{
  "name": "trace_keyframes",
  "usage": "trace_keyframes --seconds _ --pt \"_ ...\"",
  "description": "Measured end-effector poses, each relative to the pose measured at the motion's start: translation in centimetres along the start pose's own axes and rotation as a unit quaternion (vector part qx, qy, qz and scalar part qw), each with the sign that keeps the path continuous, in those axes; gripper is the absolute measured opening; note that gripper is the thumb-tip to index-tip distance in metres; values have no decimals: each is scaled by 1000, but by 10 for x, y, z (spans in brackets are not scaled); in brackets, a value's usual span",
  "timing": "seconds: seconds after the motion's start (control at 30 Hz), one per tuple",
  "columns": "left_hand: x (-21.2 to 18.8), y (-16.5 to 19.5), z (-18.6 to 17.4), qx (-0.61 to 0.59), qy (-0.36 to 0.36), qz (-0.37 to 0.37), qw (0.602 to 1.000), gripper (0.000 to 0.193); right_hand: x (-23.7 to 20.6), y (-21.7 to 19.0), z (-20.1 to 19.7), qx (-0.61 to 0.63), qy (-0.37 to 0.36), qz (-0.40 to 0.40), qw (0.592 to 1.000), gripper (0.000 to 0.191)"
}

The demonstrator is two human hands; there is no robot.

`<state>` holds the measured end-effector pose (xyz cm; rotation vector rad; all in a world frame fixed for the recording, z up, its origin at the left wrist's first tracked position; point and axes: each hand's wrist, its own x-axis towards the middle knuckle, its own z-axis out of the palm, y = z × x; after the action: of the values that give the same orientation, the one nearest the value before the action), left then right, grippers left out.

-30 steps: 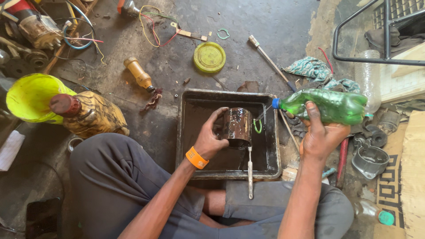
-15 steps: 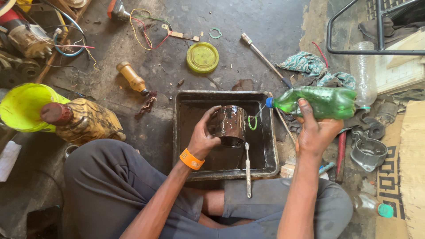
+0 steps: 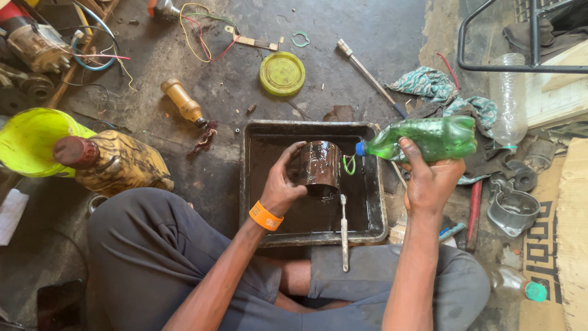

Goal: The person sits on the floor and scrubs a dark cylindrical metal component in a tray of dark liquid using a small brush, turning it to clean different sides. They then pour water from a green plastic bottle over the component to rinse it while continuing to scrub.

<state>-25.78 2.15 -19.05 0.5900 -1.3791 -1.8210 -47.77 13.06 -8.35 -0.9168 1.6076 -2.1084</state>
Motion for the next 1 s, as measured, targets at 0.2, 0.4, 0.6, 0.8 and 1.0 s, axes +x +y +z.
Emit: trace_keyframes --seconds 0.2,0.4,0.6,0.8,1.0 --pt "-1 -2 1 -29 -8 0 1000 91 1 2 4 2 21 18 1000 24" --pt "0 0 0 12 0 -2 1000 91 -1 5 4 6 -2 18 1000 27" --pt "0 0 -1 16 7 3 1000 90 -2 5 0 -31 -6 38 999 28" --pt "1 1 -2 -5 20 -1 1000 88 -2 5 0 -58 -13 34 998 27" --pt "1 0 -3 8 23 9 1000 87 -4 6 5 -38 -28 35 998 28"
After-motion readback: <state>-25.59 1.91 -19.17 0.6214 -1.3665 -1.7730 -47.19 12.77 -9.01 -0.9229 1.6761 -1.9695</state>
